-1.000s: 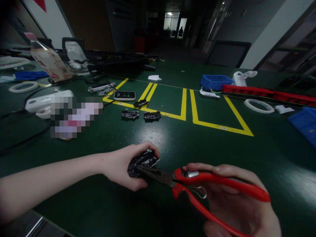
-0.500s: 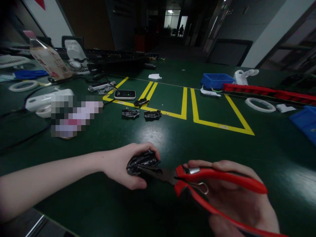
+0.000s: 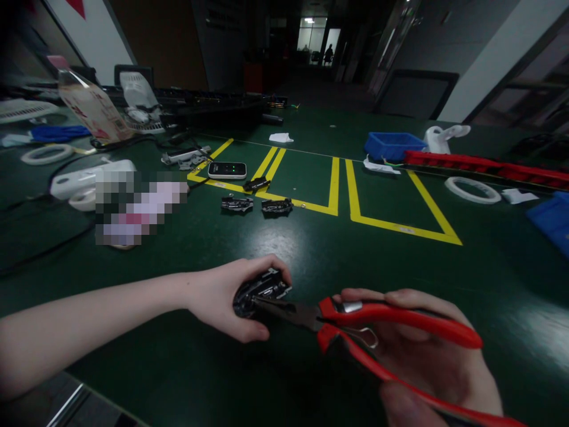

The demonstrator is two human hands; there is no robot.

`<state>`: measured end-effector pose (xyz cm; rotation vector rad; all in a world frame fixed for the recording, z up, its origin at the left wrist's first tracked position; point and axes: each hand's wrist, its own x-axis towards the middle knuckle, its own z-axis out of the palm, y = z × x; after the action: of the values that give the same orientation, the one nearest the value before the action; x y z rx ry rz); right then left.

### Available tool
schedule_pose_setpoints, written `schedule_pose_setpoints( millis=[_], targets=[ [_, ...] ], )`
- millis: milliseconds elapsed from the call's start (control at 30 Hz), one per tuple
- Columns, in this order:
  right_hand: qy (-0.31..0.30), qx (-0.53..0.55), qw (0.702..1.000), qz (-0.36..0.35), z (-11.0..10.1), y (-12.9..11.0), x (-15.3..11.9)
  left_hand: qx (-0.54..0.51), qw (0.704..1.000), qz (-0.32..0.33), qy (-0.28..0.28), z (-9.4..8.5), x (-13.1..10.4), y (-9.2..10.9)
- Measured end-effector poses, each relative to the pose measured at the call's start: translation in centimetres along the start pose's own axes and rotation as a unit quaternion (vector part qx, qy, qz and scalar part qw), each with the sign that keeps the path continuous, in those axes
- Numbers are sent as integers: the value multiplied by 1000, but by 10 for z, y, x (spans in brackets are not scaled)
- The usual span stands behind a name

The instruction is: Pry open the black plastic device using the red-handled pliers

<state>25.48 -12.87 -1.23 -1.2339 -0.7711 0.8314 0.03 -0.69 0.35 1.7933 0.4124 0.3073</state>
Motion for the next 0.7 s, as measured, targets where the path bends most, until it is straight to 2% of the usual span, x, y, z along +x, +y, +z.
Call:
schedule_pose_setpoints(
  millis=[300,533,700],
  targets=[
    [92,11,992,85,10,0,-5,17,1000,5,14,0,0,-1],
    [96,7,992,76,6,-3,1,-7,999,-27,-17,-3,1,4],
    [41,-44,998,10,5,-9,1,3,1000,-13,-17,-6,0,5]
  ],
)
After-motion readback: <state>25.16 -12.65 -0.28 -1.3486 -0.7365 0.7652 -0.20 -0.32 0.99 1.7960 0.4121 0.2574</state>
